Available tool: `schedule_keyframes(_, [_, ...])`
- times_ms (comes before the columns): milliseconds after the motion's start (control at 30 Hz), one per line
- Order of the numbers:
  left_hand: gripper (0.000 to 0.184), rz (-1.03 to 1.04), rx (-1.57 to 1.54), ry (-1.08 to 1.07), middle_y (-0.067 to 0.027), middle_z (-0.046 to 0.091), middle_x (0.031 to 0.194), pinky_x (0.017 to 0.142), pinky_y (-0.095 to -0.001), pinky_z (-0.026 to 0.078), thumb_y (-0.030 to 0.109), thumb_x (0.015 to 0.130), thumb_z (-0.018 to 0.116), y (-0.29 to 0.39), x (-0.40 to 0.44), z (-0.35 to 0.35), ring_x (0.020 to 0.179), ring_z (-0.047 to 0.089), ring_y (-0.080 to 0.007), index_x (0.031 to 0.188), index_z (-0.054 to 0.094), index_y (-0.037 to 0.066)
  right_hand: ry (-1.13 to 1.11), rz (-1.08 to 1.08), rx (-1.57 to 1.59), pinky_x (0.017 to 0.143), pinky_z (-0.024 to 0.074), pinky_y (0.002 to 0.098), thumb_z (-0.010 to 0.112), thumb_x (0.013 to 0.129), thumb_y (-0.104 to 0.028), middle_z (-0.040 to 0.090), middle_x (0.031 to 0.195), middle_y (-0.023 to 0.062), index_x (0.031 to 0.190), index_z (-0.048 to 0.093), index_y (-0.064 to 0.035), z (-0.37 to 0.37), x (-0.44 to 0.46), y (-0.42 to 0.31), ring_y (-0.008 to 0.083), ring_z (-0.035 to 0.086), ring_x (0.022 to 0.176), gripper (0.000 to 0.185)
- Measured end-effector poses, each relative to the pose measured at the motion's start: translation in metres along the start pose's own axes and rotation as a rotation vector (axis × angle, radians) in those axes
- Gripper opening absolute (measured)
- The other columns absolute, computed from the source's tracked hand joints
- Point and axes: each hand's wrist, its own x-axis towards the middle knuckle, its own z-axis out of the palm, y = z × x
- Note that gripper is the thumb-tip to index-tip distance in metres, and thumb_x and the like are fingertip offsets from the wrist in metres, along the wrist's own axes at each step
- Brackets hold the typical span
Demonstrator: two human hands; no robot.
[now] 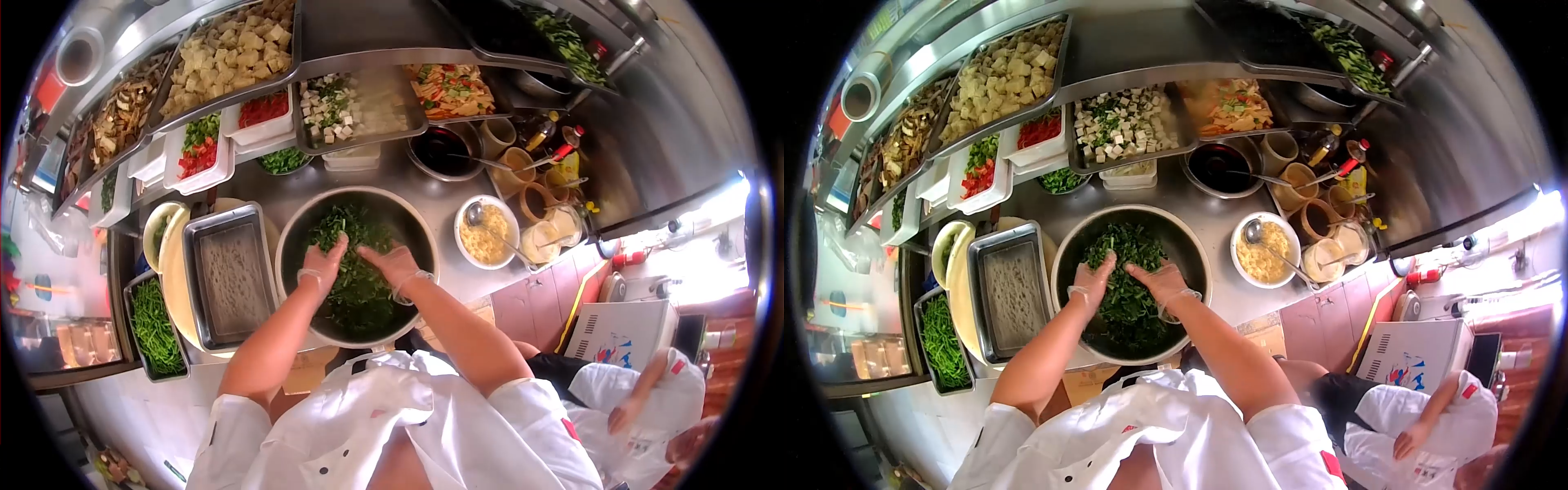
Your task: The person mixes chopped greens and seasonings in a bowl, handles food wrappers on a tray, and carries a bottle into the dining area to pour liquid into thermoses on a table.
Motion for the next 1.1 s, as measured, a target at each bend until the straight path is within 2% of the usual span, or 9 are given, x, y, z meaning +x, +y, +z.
schedule_keyframes(133, [0.077,-0.014,0.090,-0.047,-0.0248,0.070,0.115,0.093,-0.0417,0.051,0.053,0.085,0.079,-0.013,0.023,-0.017,0.107,0.067,-0.0303,0.122,0.064,-0.014,0.071,-0.069,-0.263,0.111,0.0441,0.0349,0.070,0.089,-0.065,0.061,0.139,0.0300,0.145,0.046,0.0136,-0.001,-0.019,-0.021,0.0341,0.060,0.130,0.100])
schedule_keyframes(167, [0.075,0.000,-0.085,-0.248,-0.0266,0.069,0.117,0.092,-0.0419,0.052,0.049,0.084,0.080,-0.002,0.017,-0.025,0.108,0.067,-0.0317,0.120,0.063,-0.015,0.065,-0.099,-0.424,0.117,0.0384,0.0359,0.054,0.100,-0.061,0.051,0.147,0.0331,0.147,0.048,0.0061,-0.002,-0.038,-0.041,0.0373,0.051,0.140,0.082])
schedule_keyframes(367, [0.053,0.064,0.140,-0.318,-0.0136,0.071,0.116,0.087,-0.0377,0.055,0.020,0.091,0.077,0.064,-0.017,-0.047,0.099,0.068,-0.0221,0.134,0.057,-0.002,-0.193,-0.256,-0.636,0.123,0.0319,0.0398,0.045,0.105,-0.023,0.036,0.159,0.0320,0.141,0.058,-0.0068,-0.007,-0.078,-0.117,0.0404,0.036,0.149,0.041])
schedule_keyframes(600, [0.039,0.164,-0.233,-0.164,-0.0059,0.072,0.116,0.090,-0.0331,0.053,0.008,0.094,0.073,0.101,-0.078,-0.035,0.102,0.066,-0.0164,0.131,0.061,0.007,-0.108,-0.564,-0.549,0.113,0.0409,0.0449,0.057,0.095,-0.039,0.053,0.143,0.0304,0.135,0.062,-0.0058,-0.014,-0.083,-0.133,0.0435,0.053,0.130,0.052])
schedule_keyframes(700, [0.043,0.248,-0.029,0.075,-0.0104,0.072,0.118,0.097,-0.0377,0.049,0.014,0.089,0.076,-0.002,-0.041,0.002,0.111,0.065,-0.0221,0.129,0.065,0.002,-0.011,-0.600,-0.425,0.113,0.0416,0.0449,0.063,0.093,-0.031,0.054,0.141,0.0315,0.144,0.055,-0.0054,-0.006,-0.058,-0.075,0.0437,0.051,0.132,0.058])
schedule_keyframes(800, [0.053,0.010,0.220,-0.087,-0.0135,0.070,0.126,0.100,-0.0365,0.048,0.014,0.084,0.078,-0.135,0.009,-0.001,0.115,0.064,-0.0266,0.132,0.063,-0.002,-0.006,-0.744,-0.946,0.106,0.0471,0.0492,0.068,0.090,-0.027,0.050,0.144,0.0241,0.145,0.055,-0.0130,0.000,0.010,0.079,0.0443,0.054,0.127,0.058])
schedule_keyframes(900, [0.054,-0.007,0.151,-0.107,-0.0130,0.070,0.125,0.096,-0.0337,0.049,0.010,0.083,0.077,-0.068,-0.035,-0.023,0.112,0.064,-0.0249,0.134,0.062,-0.002,-0.137,-0.861,-0.770,0.106,0.0471,0.0471,0.069,0.089,-0.024,0.054,0.141,0.0227,0.139,0.059,-0.0093,-0.017,-0.008,0.051,0.0425,0.056,0.125,0.053])
schedule_keyframes(1000, [0.037,0.046,-0.007,-0.004,-0.0023,0.065,0.104,0.079,-0.0255,0.049,0.011,0.092,0.073,0.019,-0.079,-0.018,0.095,0.062,-0.0130,0.127,0.063,0.007,-0.269,-0.741,-0.711,0.085,0.0564,0.0455,0.070,0.090,-0.022,0.072,0.101,0.0159,0.111,0.070,-0.0095,-0.041,-0.042,-0.043,0.0381,0.070,0.093,0.025])
schedule_keyframes(1100, [0.028,0.166,-0.094,0.093,-0.0019,0.065,0.104,0.078,-0.0243,0.048,0.017,0.095,0.071,0.079,-0.109,-0.017,0.095,0.062,-0.0131,0.121,0.064,0.008,-0.018,-0.988,-0.562,0.073,0.0573,0.0473,0.069,0.092,-0.023,0.070,0.084,0.0152,0.103,0.071,-0.0090,-0.054,-0.065,-0.083,0.0380,0.070,0.079,0.018])
